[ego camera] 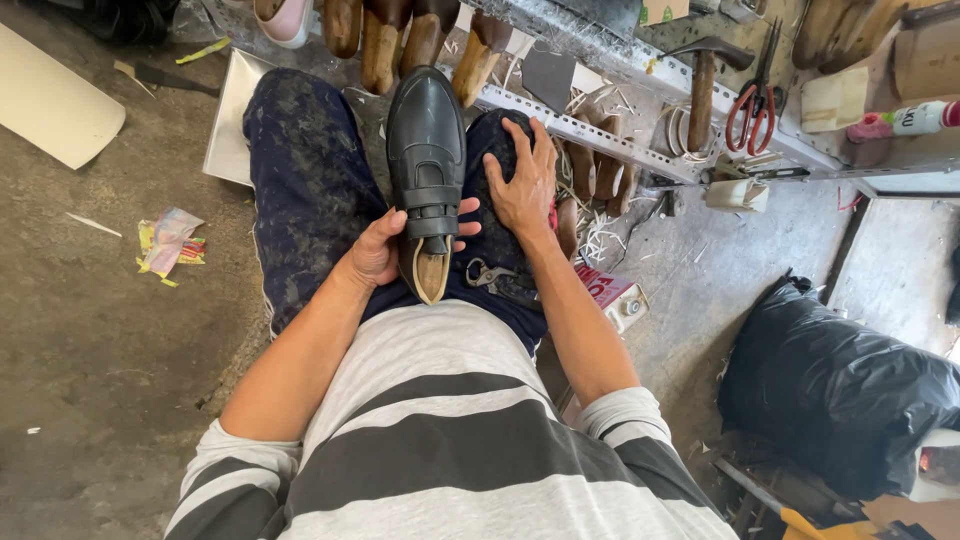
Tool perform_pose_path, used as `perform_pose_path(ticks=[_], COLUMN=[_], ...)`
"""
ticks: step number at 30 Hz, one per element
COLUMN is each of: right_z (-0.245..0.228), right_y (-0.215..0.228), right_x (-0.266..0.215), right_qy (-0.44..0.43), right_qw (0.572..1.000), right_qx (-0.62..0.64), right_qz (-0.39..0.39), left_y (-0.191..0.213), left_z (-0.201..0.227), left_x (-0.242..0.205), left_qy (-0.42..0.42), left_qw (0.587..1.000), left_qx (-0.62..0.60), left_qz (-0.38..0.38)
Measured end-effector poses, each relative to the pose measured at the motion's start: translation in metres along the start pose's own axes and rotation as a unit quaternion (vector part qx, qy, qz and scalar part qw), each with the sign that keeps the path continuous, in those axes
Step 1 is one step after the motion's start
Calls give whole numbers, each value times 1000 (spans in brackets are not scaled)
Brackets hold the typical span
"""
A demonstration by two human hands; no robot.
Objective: Shaping a leather shoe upper over a last using a hammer and pliers.
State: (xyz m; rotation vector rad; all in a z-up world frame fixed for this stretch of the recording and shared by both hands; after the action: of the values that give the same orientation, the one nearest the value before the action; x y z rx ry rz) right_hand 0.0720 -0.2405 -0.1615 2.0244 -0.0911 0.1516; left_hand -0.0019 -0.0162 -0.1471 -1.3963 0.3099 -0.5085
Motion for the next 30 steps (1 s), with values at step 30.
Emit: perform_pose_path(ticks=[30], right_z=[3], right_y=[-5], right_x=[8], right_qy=[21], right_qw=[1000], right_qx=[-2], right_qz=[21], left_y=[-33], left_z=[35], left_x=[12], left_qy=[-81], left_qw=[965], left_qx=[249], left_qz=[-4])
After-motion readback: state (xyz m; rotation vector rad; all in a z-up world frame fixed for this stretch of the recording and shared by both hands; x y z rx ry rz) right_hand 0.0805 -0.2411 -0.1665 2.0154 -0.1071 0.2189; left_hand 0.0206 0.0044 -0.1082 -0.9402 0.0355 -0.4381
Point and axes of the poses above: each hand's wrist, its own x-axis towards the middle knuckle, its own y-axis out of the back of the hand, z = x × y, the point moved 1 cm from there along x, towards the middle knuckle, and after that the axes turned 1 degree about -z, right-handed, at the moved point
